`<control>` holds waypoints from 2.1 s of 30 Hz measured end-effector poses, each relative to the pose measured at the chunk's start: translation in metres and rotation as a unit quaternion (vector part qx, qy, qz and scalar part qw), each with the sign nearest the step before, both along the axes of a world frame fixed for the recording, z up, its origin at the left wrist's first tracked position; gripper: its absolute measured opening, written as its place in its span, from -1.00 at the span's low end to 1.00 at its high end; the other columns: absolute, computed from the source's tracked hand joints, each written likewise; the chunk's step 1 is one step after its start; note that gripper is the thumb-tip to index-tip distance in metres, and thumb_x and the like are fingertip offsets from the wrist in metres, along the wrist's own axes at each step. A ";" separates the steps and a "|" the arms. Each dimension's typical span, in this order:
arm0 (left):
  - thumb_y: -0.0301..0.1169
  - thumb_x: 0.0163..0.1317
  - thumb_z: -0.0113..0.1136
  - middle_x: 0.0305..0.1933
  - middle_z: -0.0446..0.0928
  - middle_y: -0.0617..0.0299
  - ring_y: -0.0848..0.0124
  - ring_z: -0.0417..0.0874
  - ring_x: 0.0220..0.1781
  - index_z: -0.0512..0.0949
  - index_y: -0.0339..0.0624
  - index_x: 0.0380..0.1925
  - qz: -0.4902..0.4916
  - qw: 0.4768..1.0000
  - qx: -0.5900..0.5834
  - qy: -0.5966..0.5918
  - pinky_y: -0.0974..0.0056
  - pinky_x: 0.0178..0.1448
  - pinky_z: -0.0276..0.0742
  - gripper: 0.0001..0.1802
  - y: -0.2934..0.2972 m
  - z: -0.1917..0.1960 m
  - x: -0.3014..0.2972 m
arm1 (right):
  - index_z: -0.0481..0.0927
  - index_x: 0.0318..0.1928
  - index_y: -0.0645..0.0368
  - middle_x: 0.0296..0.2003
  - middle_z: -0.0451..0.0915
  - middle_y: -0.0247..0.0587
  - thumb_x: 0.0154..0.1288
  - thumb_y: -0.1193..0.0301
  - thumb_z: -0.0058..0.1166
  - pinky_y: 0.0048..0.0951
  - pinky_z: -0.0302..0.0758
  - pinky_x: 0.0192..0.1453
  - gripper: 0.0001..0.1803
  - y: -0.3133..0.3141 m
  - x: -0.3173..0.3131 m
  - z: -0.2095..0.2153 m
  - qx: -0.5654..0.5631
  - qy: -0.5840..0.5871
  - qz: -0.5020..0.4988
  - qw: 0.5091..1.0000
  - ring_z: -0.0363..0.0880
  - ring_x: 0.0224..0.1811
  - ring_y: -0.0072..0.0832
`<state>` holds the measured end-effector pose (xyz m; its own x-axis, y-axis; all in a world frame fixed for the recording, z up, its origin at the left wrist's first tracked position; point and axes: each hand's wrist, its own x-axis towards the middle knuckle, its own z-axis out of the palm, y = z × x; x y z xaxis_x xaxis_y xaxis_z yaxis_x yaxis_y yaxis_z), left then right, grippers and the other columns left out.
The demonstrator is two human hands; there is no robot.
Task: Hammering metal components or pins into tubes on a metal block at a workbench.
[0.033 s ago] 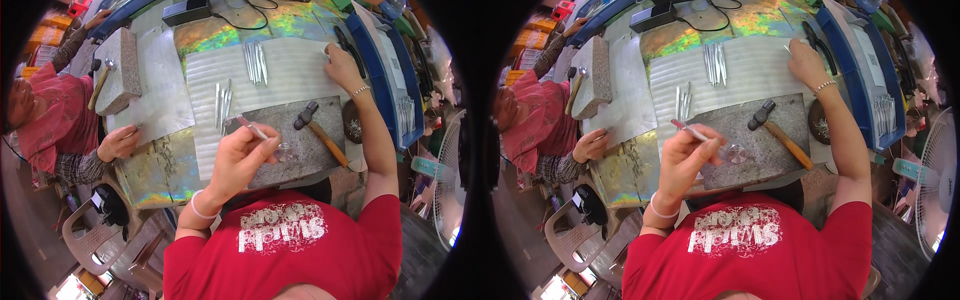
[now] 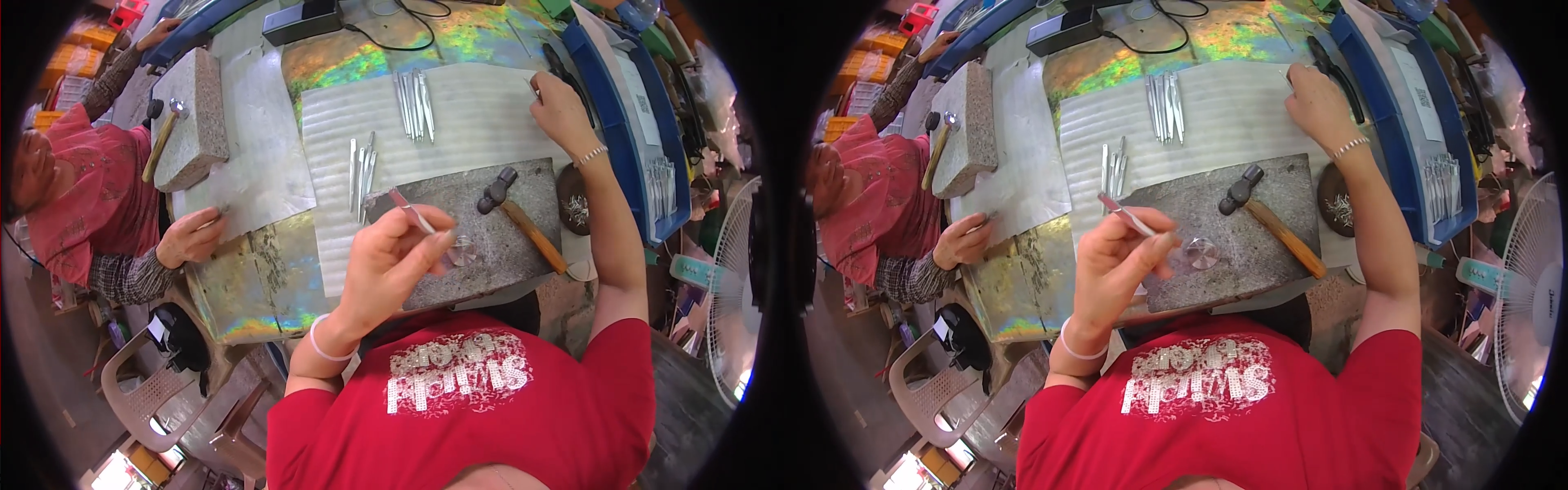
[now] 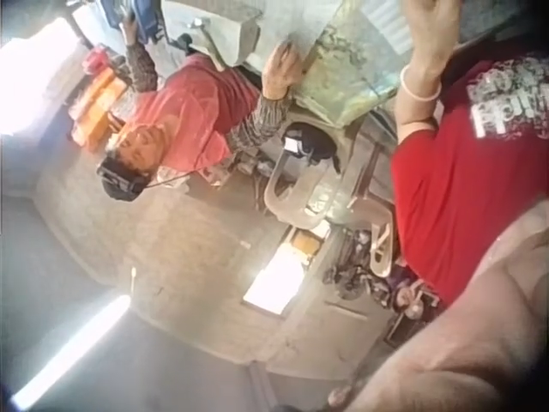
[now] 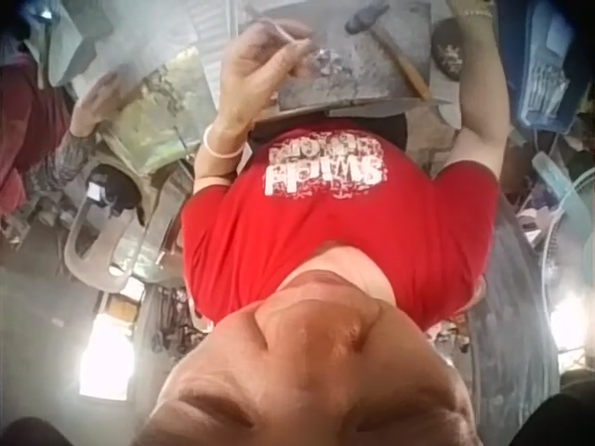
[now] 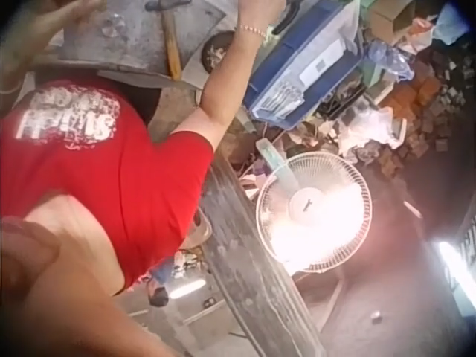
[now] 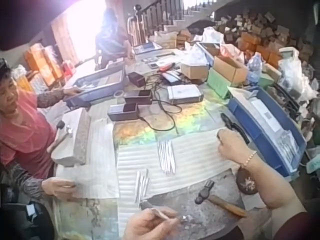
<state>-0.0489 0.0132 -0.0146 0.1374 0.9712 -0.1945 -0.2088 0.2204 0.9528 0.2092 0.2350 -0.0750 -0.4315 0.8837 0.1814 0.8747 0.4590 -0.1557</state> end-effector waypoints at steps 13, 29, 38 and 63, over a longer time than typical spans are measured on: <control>-0.52 0.25 0.10 -0.39 0.51 0.30 0.64 0.45 -0.39 0.49 -0.30 -0.04 -0.055 0.982 0.160 0.080 0.51 -0.34 0.35 -0.73 -0.006 -0.006 0.015 | 0.44 -0.20 0.28 -0.41 0.48 -0.37 0.27 0.58 0.00 -0.72 0.40 -0.43 -0.90 -0.176 -0.035 0.098 -0.499 0.527 0.021 0.688 0.46 -0.47 -0.76; -0.60 0.23 0.10 -0.32 0.60 0.22 0.60 0.59 -0.26 0.45 -0.33 -0.21 -0.001 0.997 0.075 -0.034 0.50 -0.21 0.51 -0.87 -0.031 -0.003 0.037 | 0.53 -0.29 0.28 -0.52 0.50 -0.24 0.15 0.55 0.16 -0.56 0.39 -0.52 -0.88 -0.207 -0.055 0.096 -0.217 0.451 0.113 0.858 0.51 -0.57 -0.54; -0.60 0.18 0.16 -0.35 0.62 0.17 0.55 0.64 -0.31 0.46 -0.31 -0.26 -0.028 0.998 0.059 0.018 0.47 -0.26 0.53 -0.86 -0.032 -0.001 0.035 | 0.54 -0.34 0.28 -0.57 0.55 -0.23 0.10 0.53 0.23 -0.59 0.42 -0.54 -0.86 -0.212 -0.054 0.093 -0.219 0.446 0.095 0.863 0.56 -0.59 -0.56; -0.35 0.26 0.15 -0.61 0.52 0.27 0.60 0.53 -0.66 0.43 -0.36 -0.28 -0.221 0.955 -0.186 -0.071 0.56 -0.61 0.39 -0.76 0.005 0.017 0.025 | 0.44 -0.48 0.14 -0.67 0.44 -0.45 0.25 0.44 0.08 -0.74 0.04 -0.79 -0.83 -0.191 -0.053 0.064 -0.558 0.631 -0.119 0.525 0.19 -0.82 -0.82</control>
<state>-0.0240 0.0180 0.0024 0.5692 0.6788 -0.4639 -0.1378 0.6350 0.7601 0.1559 0.0444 -0.0115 -0.4429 0.7452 -0.4985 -0.2367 -0.6335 -0.7367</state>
